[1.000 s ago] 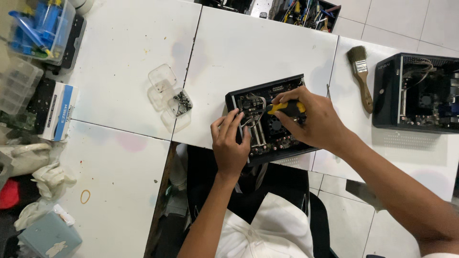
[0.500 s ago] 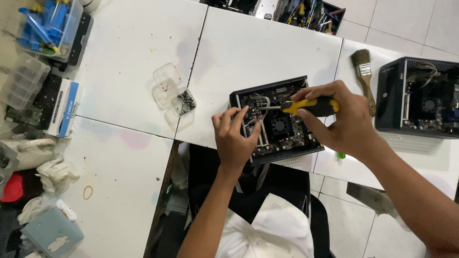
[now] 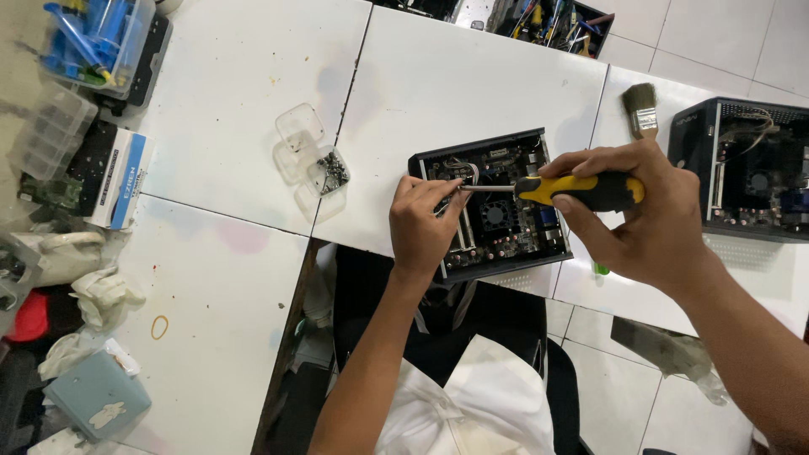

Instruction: The person uses a screwdriver to tighten screws on the internal components of a computer case. They manipulate wires and adjust parts within the open case while working at a white table.

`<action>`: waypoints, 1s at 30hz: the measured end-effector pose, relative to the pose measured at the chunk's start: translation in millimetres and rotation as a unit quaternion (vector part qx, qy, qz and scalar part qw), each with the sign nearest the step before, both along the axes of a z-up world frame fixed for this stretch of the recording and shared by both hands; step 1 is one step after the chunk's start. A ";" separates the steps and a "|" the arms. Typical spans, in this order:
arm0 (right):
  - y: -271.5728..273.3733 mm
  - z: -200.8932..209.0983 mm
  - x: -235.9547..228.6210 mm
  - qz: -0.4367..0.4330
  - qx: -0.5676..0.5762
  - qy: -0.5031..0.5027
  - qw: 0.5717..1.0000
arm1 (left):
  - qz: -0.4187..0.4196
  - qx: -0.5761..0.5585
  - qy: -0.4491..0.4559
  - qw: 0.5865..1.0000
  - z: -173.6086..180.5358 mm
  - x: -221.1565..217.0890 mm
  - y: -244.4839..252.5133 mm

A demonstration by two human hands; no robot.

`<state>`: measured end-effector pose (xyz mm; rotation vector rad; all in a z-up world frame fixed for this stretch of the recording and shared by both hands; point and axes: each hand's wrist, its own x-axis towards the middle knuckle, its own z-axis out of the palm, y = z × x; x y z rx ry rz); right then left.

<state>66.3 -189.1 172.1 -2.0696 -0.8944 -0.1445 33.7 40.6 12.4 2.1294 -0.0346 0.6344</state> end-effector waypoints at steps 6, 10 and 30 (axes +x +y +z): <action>-4.4 1.5 -2.3 0.003 0.003 0.002 1.000 | -0.016 -0.050 -0.034 0.998 -4.9 -0.8 2.2; -3.9 12.2 -6.7 -0.011 0.014 0.035 0.999 | -0.041 -0.093 -0.060 0.993 -6.2 1.3 5.4; 18.5 39.6 -38.2 -0.107 0.091 0.064 0.988 | -0.085 -0.092 -0.194 0.973 9.8 -7.5 5.1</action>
